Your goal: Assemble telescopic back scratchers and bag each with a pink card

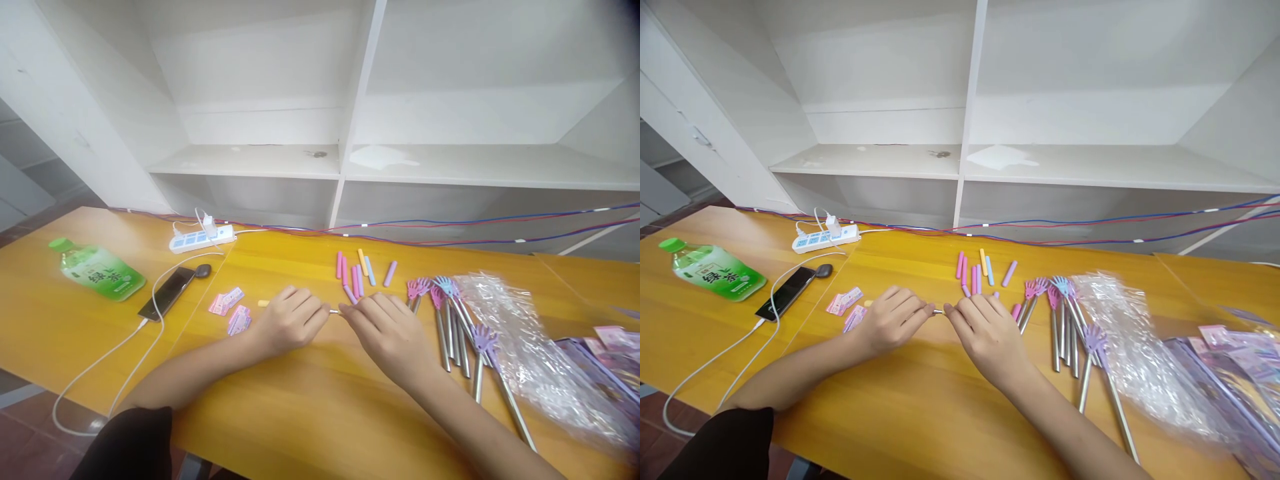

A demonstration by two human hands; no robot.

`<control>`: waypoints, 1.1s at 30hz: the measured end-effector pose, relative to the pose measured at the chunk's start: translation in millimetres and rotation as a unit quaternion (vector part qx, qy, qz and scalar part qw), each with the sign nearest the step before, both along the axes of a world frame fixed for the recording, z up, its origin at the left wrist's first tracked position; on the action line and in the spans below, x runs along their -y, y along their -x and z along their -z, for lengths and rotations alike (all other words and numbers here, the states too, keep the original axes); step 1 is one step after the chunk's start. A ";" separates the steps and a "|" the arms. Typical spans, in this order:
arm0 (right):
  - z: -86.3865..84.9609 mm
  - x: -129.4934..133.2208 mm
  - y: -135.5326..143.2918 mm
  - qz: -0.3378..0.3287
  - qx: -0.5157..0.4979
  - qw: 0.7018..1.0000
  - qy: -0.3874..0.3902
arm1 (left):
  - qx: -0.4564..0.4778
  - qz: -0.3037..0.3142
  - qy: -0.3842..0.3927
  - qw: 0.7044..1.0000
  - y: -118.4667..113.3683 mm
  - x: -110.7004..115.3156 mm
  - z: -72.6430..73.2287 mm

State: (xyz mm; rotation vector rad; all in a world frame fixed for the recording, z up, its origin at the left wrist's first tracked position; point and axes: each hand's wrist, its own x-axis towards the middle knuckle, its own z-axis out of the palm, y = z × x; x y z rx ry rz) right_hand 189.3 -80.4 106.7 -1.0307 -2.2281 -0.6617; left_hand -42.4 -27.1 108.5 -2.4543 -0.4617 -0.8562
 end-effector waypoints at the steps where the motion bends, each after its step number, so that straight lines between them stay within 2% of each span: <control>1: -0.7 0.1 -0.1 -0.001 0.001 1.000 0.000 | -0.001 0.000 0.001 1.000 0.1 -0.1 -0.7; 9: -4.9 -0.3 -0.5 0.001 -0.005 1.000 -0.016 | -0.011 -0.015 0.017 1.000 0.3 -0.7 -9.3; 14: -16.6 -2.4 -17.3 0.016 -0.006 0.999 -0.039 | -0.003 -0.036 0.008 0.999 8.8 -10.1 -17.8; 17: -33.3 1.2 -39.1 0.024 -0.014 0.997 -0.079 | 0.025 -0.050 0.004 0.998 21.8 -12.1 -33.3; 21: -56.3 11.0 -68.1 0.025 -0.027 0.981 -0.188 | 0.093 -0.045 -0.014 0.995 41.6 -0.9 -61.8; 23: -62.9 13.5 -76.3 0.016 -0.028 0.973 -0.228 | 0.099 -0.036 -0.031 0.994 47.5 5.9 -72.1; 25: -65.6 12.4 -79.4 0.011 -0.019 0.969 -0.245 | 0.095 -0.032 -0.045 0.994 49.9 7.9 -76.5; 29: -63.4 -0.6 -85.2 0.025 -0.010 0.962 -0.270 | 0.091 -0.055 -0.060 0.993 51.7 -9.8 -73.4; 33: -56.0 -18.0 -121.8 0.040 -0.035 0.957 -0.285 | 0.071 -0.069 -0.076 0.992 67.4 -43.2 -76.3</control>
